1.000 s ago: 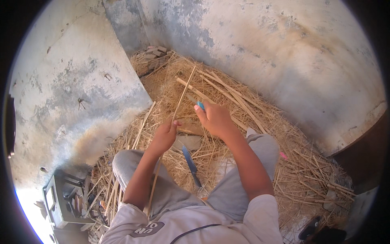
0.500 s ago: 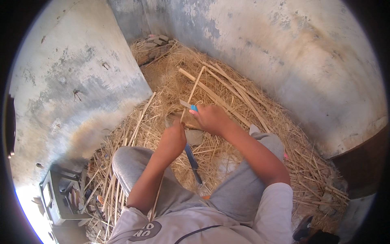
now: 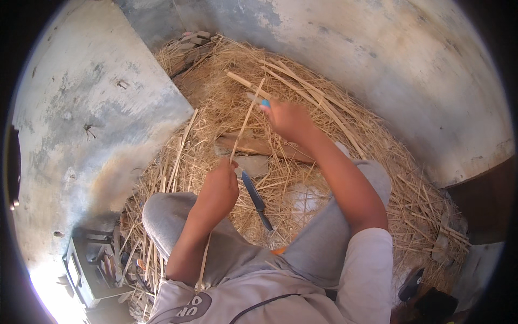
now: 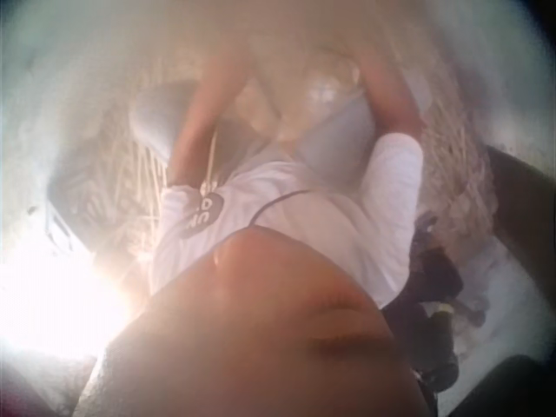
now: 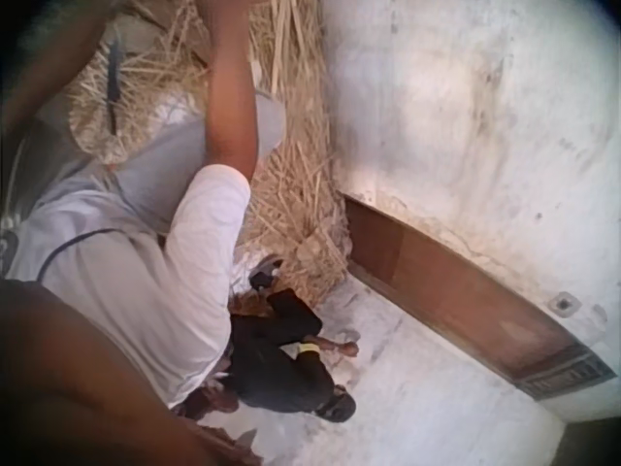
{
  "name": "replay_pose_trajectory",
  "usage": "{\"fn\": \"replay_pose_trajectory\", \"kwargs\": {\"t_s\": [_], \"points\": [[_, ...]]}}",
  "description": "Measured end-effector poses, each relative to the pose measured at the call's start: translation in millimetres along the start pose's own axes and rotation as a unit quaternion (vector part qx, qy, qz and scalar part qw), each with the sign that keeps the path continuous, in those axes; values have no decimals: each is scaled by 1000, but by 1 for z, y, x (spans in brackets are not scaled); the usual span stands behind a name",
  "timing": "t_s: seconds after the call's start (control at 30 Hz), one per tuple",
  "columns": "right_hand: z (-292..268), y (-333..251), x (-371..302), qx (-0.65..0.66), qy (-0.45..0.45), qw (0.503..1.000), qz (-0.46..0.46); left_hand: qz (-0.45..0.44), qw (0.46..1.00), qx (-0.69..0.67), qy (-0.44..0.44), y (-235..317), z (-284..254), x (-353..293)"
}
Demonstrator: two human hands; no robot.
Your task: The person sits on a straw-covered floor and uses a utility knife to split a long bamboo stick into thin strips. They repeatedly scrape and shave the bamboo, then switch to a larger knife to continue splitting. The person handles multiple bamboo pieces and places finished strips aside.
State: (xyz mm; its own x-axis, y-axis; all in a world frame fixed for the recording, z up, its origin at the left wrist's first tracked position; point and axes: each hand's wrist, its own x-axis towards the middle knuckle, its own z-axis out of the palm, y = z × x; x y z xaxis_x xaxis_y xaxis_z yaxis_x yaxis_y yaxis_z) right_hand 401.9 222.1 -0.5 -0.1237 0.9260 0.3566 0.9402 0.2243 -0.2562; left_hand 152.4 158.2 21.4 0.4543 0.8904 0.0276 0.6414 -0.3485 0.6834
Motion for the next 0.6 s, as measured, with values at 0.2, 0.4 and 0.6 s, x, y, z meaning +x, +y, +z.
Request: {"fn": "replay_pose_trajectory", "kwargs": {"t_s": [0.2,0.4,0.6], "points": [[-20,25,0,-39,30,994,96,20,1000,-8,-6,16,-2,-8],[-53,121,-2,9,23,921,389,35,998,-43,-30,8,-10,-30],[-77,45,-26,174,-84,944,268,-11,985,-163,-51,-23,-13,-23]]}}
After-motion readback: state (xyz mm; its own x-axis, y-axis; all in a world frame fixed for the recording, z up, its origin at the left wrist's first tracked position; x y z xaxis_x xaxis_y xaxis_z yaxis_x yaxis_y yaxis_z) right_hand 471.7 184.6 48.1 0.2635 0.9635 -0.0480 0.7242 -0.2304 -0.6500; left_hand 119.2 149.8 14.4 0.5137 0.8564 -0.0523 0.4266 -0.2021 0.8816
